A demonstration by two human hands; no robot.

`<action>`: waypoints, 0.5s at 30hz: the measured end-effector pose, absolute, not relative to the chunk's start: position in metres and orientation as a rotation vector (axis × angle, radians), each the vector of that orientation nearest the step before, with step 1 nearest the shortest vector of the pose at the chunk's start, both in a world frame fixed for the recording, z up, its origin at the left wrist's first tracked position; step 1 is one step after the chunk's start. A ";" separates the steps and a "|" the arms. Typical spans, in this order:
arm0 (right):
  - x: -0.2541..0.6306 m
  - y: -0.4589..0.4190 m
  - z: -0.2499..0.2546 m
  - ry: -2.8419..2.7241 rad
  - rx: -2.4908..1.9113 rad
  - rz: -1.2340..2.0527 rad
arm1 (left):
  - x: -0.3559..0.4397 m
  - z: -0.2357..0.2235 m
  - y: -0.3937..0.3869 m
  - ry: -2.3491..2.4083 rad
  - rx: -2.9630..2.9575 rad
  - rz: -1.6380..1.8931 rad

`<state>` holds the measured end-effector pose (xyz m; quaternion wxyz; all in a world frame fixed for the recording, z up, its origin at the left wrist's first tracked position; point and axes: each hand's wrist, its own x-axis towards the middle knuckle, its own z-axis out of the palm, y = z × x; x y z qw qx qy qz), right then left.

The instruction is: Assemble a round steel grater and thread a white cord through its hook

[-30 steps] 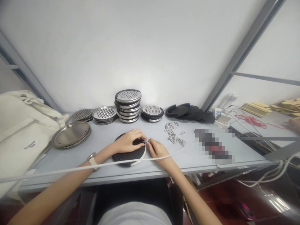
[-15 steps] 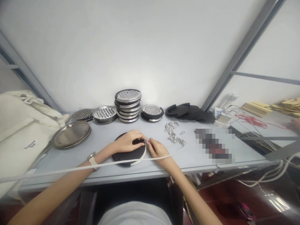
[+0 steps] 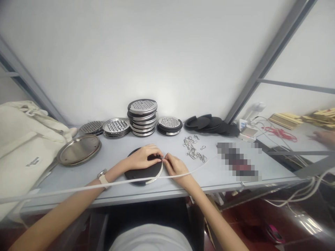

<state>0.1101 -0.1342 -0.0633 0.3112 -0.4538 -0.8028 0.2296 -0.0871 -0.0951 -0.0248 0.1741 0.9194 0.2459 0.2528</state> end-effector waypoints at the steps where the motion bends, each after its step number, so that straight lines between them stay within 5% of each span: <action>1: 0.110 -0.134 -0.064 -2.118 -1.201 0.605 | -0.087 -0.025 -0.095 0.697 2.604 0.717; 15: 0.110 -0.135 -0.061 -2.120 -1.200 0.602 | -0.087 -0.025 -0.095 0.685 2.576 0.719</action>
